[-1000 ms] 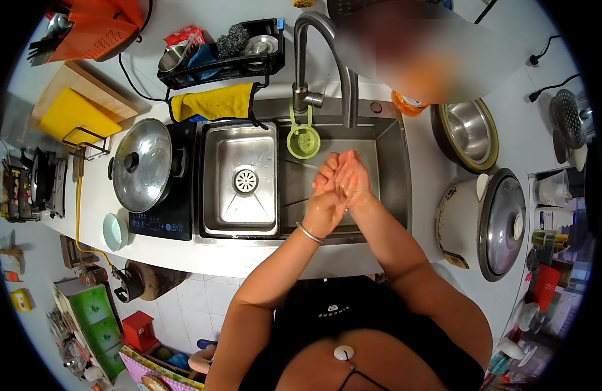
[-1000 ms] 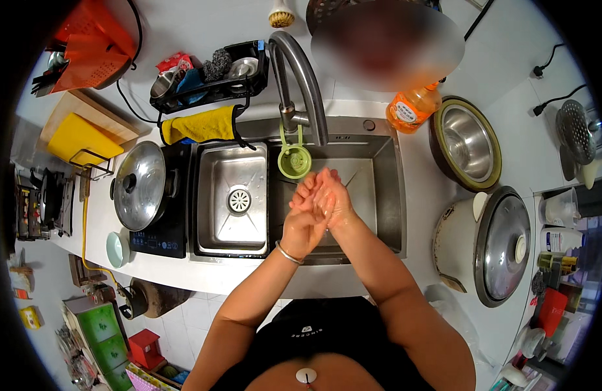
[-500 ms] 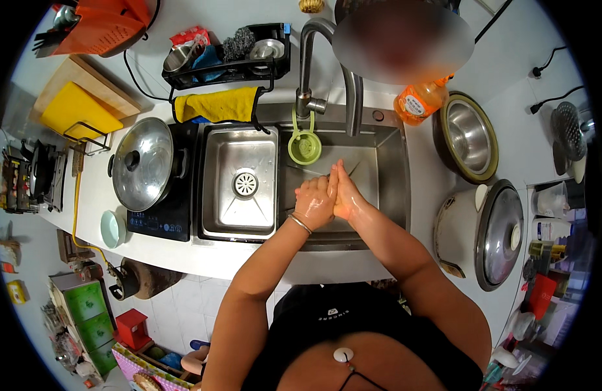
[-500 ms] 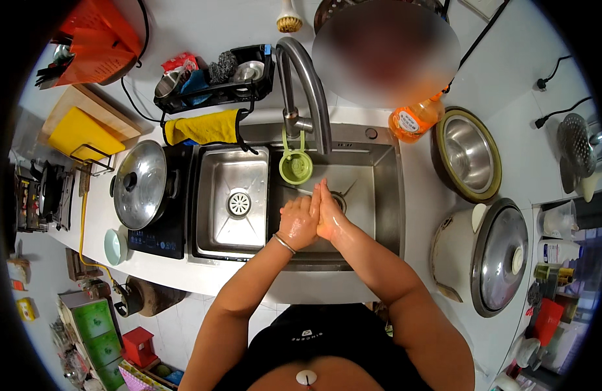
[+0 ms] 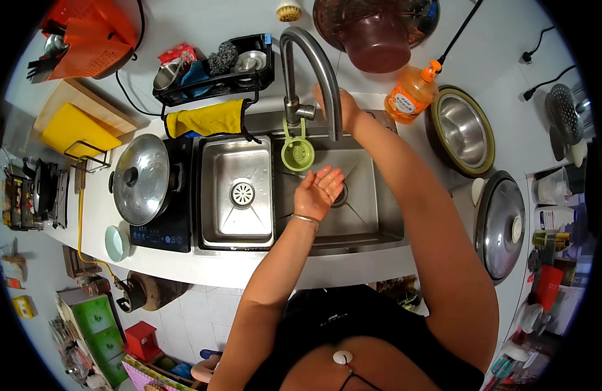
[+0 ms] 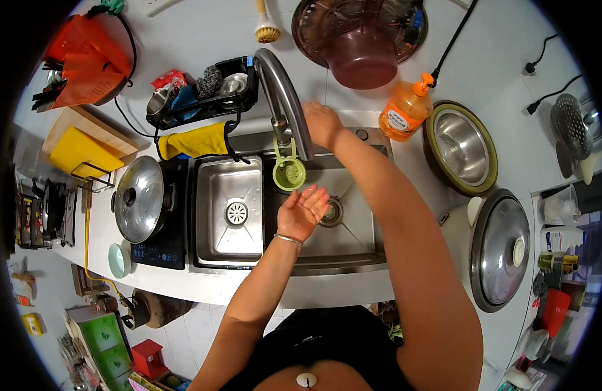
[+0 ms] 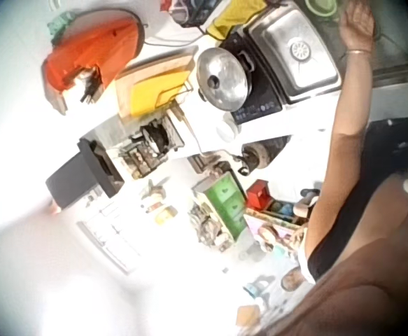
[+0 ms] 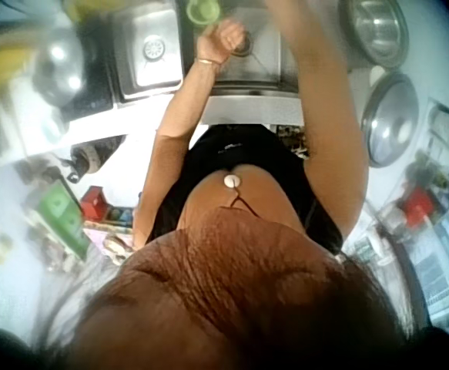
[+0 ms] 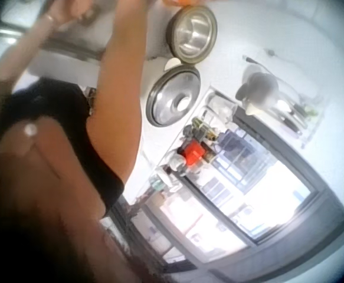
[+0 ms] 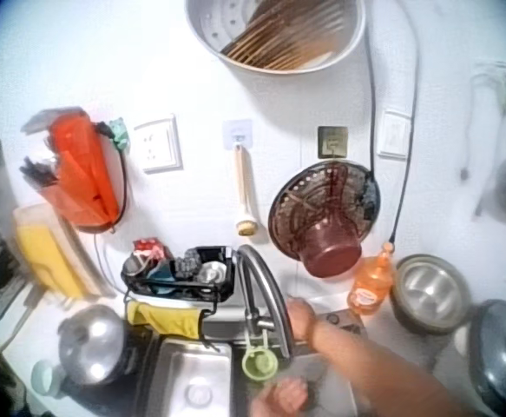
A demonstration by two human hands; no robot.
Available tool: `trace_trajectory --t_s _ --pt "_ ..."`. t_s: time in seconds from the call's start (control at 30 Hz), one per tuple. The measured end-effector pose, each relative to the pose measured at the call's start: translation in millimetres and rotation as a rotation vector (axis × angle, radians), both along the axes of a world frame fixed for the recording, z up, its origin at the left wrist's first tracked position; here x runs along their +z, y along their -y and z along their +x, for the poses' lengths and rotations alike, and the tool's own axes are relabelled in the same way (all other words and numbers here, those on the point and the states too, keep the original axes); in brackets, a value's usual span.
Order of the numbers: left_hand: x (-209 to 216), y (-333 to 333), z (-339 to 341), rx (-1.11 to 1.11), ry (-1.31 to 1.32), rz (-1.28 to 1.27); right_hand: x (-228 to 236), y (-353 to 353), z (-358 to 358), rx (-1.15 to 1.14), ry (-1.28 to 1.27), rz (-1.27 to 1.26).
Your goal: The person rinses a green container under a running faucet, applies soap with their hands, and then places a bowl into a small appliance.
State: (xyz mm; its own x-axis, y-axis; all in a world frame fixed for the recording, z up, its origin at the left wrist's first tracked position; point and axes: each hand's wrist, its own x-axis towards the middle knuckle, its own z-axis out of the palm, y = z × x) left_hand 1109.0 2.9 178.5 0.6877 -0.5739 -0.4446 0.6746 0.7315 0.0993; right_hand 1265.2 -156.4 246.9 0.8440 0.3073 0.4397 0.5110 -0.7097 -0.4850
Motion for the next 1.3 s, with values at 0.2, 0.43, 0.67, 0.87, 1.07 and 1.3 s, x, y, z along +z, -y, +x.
trace_trajectory --t_s 0.2,0.43,0.67,0.87,1.07,1.3 --pt "-17 18 11 -0.019 -0.040 0.100 -5 0 -22 -0.181 0.037 -0.552" --pt "-51 56 29 0.084 -0.029 0.213 -59 -52 -92 -0.345 -0.767 0.508" --pt "-111 68 36 -0.004 -0.037 0.900 -116 -50 -169 -0.471 -1.173 1.480" --pt "-88 68 35 -0.354 0.843 1.770 -109 -50 -190 -0.557 -1.144 1.957" --pt "-83 29 24 -0.322 0.745 1.558 -111 -75 -146 -0.720 -1.292 1.598" --pt "-79 32 6 -0.012 -0.039 0.717 -140 -78 -119 -0.619 -1.060 0.900"
